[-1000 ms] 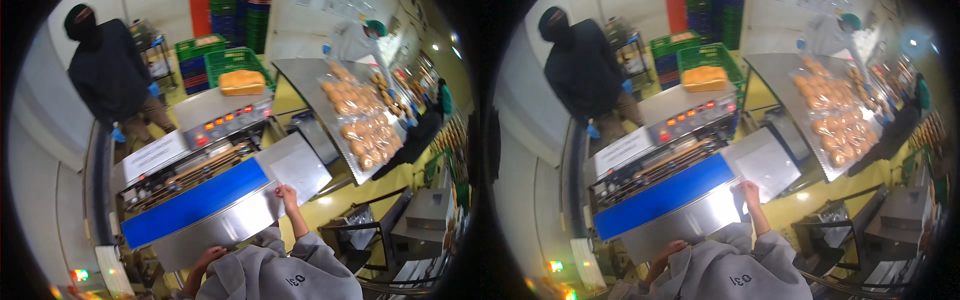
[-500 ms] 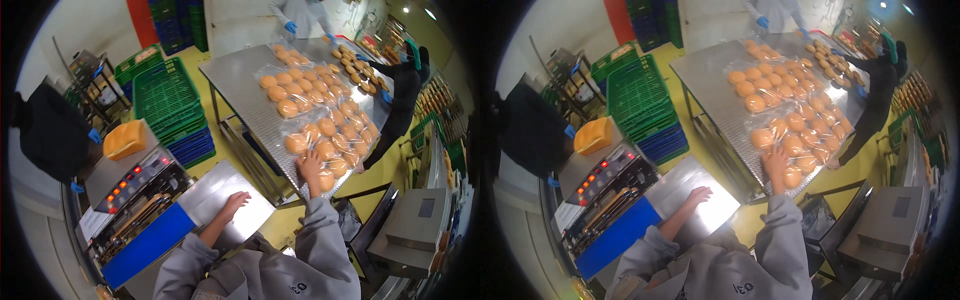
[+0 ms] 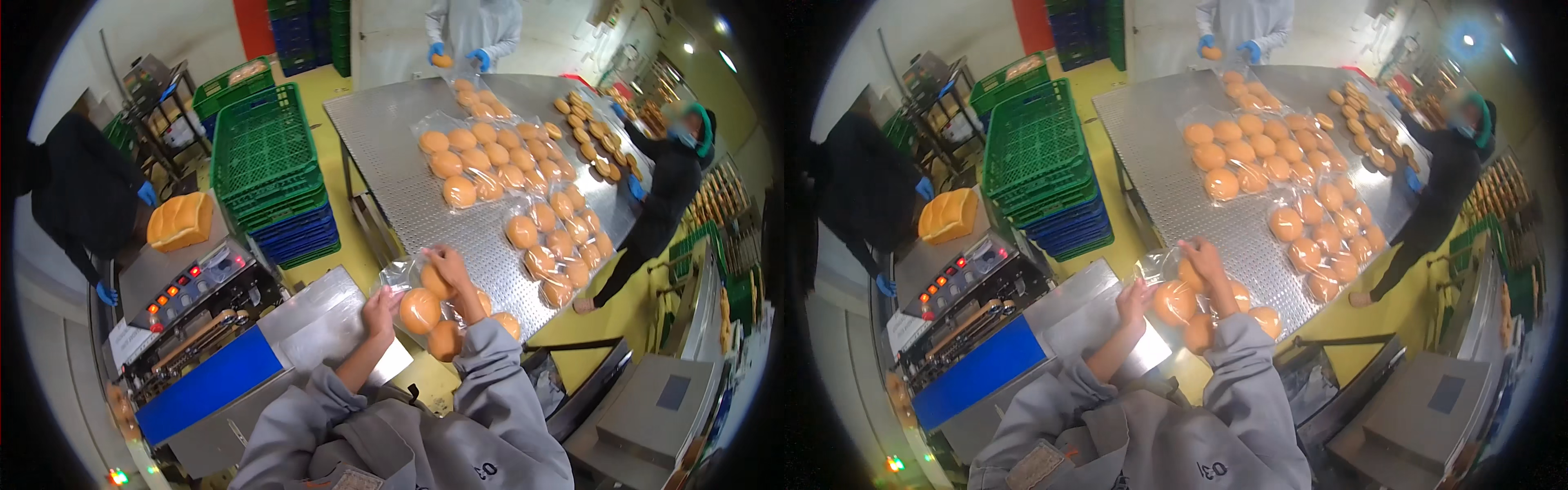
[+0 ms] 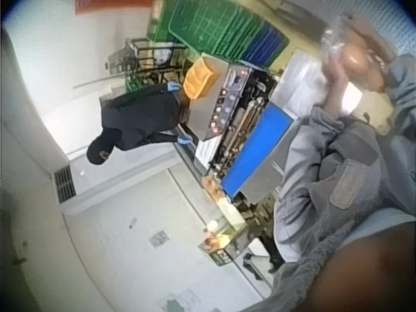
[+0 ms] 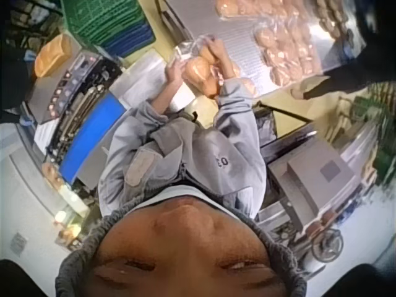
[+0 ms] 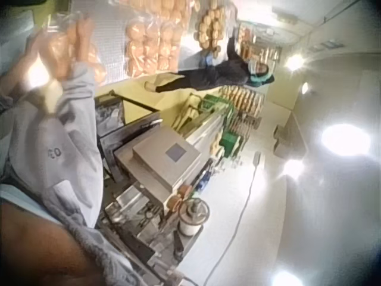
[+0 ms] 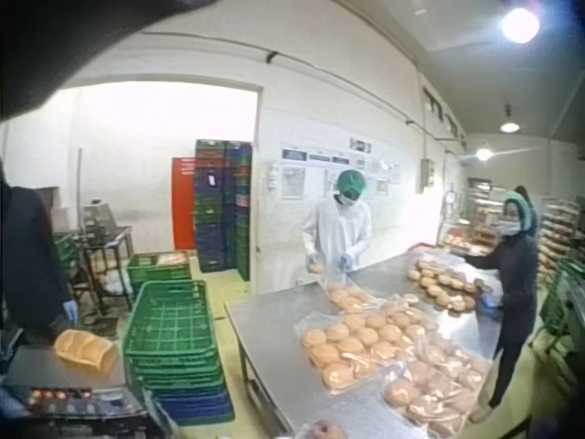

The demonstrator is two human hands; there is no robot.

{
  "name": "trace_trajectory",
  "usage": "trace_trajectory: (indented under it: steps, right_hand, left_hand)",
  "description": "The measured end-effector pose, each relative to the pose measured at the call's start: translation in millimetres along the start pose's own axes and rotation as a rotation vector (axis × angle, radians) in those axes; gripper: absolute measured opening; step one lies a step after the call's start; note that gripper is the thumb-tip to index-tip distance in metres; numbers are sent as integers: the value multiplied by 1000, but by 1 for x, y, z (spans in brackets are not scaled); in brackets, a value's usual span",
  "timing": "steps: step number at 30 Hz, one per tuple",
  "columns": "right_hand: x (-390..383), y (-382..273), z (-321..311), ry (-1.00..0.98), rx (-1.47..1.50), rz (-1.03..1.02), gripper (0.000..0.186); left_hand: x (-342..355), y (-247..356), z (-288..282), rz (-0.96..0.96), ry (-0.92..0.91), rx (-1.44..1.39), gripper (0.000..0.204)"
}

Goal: The person places buns into clear plastic bags and feeds them into a sealing machine. The sealed packages are then removed and placed onto a metal table. Other workers in the background are also handling and arranging the buns.

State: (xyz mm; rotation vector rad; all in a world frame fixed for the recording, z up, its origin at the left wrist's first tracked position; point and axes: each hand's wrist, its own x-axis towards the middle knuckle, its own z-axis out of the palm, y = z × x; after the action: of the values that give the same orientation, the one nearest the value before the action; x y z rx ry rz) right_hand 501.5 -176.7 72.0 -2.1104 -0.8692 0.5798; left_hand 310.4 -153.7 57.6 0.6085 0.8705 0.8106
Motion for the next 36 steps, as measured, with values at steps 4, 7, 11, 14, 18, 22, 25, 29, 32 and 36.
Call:
trace_trajectory:
  steps: [4,7,11,14,18,22,25,29,32,36]
  right_hand:
    - [2,-45,52,-291,510,135,19]
    - [-9,-61,95,-555,580,278,12]
    - [-3,-32,163,-747,456,295,7]
    - [-6,-41,188,-484,720,321,11]
    - [-24,-69,200,-669,592,203,16]
    - [-11,-73,214,-736,497,185,15]
    - [4,-84,215,-502,741,281,15]
    - [-1,-91,220,-823,335,193,12]
    - [5,-89,227,-816,366,198,10]
    - [26,-98,225,-807,362,157,12]
  left_hand:
    - [0,90,-31,173,73,181,16]
    - [16,126,-104,209,100,288,12]
    - [31,110,-221,104,184,300,10]
    - [22,107,-252,69,399,227,10]
    - [17,106,-267,29,551,60,13]
    - [18,106,-275,118,449,36,15]
    - [22,106,-284,171,485,87,15]
    - [26,121,-290,202,538,67,17]
    - [27,125,-285,354,555,96,18]
    - [24,112,-280,468,550,188,16]
